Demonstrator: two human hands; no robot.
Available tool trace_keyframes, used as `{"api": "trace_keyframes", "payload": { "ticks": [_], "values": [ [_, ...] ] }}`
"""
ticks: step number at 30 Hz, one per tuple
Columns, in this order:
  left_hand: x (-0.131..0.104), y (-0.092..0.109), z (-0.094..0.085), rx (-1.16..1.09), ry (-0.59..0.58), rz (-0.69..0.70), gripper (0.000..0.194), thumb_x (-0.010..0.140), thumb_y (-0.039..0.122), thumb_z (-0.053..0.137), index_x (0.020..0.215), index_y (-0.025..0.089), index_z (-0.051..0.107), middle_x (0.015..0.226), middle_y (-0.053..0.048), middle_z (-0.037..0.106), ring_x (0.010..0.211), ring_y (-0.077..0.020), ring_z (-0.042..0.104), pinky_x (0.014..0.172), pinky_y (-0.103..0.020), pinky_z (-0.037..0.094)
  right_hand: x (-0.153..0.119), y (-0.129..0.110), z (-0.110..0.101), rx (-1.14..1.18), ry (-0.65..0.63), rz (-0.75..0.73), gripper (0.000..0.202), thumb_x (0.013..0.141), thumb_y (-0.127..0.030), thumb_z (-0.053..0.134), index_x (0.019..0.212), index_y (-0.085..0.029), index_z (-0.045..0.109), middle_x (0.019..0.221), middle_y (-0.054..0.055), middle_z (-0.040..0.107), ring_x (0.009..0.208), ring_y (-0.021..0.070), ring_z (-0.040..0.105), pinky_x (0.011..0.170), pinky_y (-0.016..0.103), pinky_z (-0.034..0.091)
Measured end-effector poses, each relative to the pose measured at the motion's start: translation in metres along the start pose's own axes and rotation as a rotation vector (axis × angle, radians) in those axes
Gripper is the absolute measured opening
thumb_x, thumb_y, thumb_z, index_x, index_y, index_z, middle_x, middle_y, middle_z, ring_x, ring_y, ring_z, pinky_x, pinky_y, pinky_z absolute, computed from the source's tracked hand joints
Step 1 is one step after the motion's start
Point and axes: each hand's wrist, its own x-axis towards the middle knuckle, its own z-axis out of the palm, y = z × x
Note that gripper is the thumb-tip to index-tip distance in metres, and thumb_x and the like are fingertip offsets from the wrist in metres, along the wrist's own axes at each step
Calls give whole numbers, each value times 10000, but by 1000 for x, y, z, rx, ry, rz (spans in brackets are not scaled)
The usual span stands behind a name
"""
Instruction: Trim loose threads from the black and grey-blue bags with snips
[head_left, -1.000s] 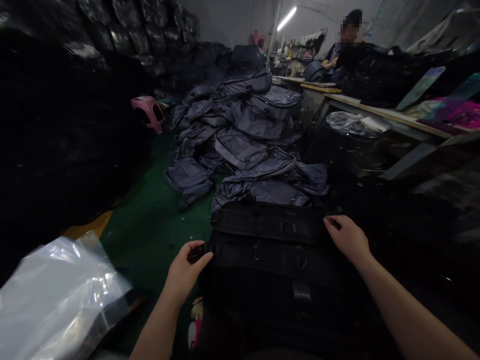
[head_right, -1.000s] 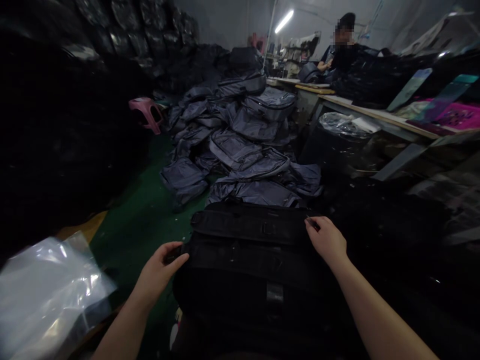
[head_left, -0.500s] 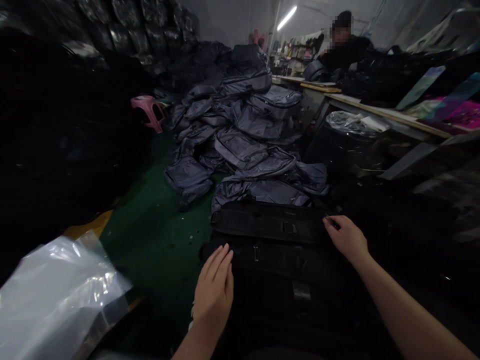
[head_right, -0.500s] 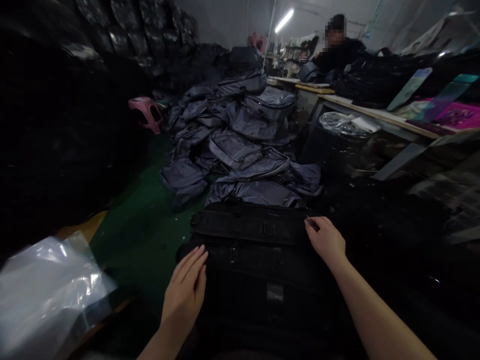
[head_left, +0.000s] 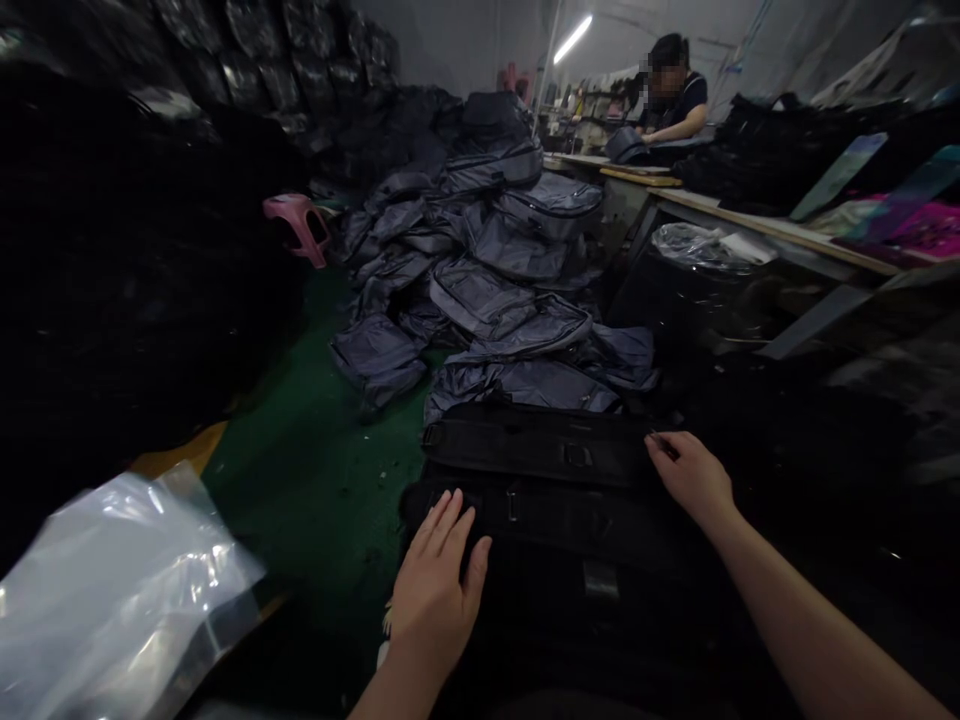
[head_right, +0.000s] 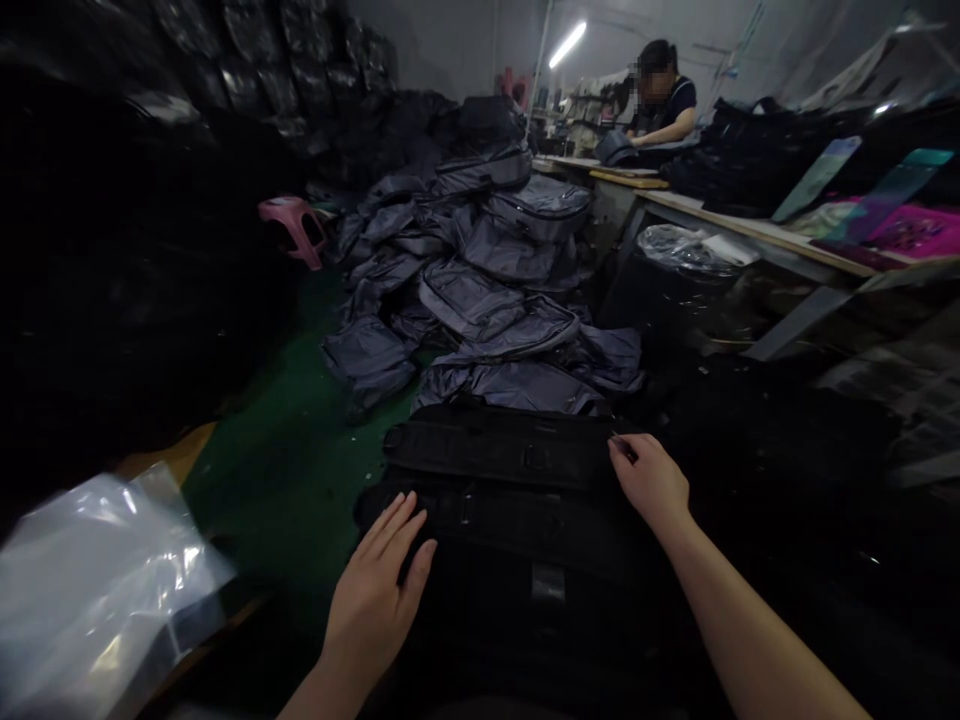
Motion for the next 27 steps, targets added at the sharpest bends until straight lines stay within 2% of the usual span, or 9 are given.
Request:
{"api": "trace_keyframes", "payload": {
  "ticks": [4,7,12,15,20,27],
  "values": [
    [7,0,-12,-176,40,-217,336,859,350,497,1174,277,588,1297,-39,561,1240,-253,464,1002,-440,417,-1,0,0,0,7,-12,332,831,-494,458,929,-256,667,1022,7,646,748,178,615,598,285,446],
    [14,-11,-26,-316,193,-376,250,860,340,487,1071,269,601,1255,-32,583,1174,-226,513,995,-403,403,-2,0,0,11,7,-15,334,833,-488,455,933,-253,670,1028,14,646,760,180,619,593,282,443],
    [20,-40,-43,-405,441,-541,113,833,284,484,814,235,583,1142,-25,633,1103,-231,553,955,-394,403,-3,1,1,20,12,-19,336,829,-489,458,928,-251,673,1008,20,647,769,180,621,580,279,441],
    [18,-52,-46,-399,502,-579,107,817,255,480,768,232,572,1132,-15,632,1103,-230,548,950,-394,398,-3,2,2,22,26,-19,330,832,-482,460,921,-247,673,1020,20,647,770,178,618,594,281,445],
    [16,-65,-40,-388,506,-621,83,795,239,490,772,232,570,1130,-8,629,1106,-230,539,950,-401,386,-2,2,3,23,14,-11,335,839,-492,457,927,-247,669,1011,11,648,731,167,614,579,274,438],
    [20,-80,-30,-417,512,-525,140,778,230,474,653,205,533,1044,-13,640,1067,-214,536,925,-370,384,-2,4,6,15,28,-7,303,834,-474,473,917,-258,669,1001,0,649,745,165,612,576,264,431]
  ]
}}
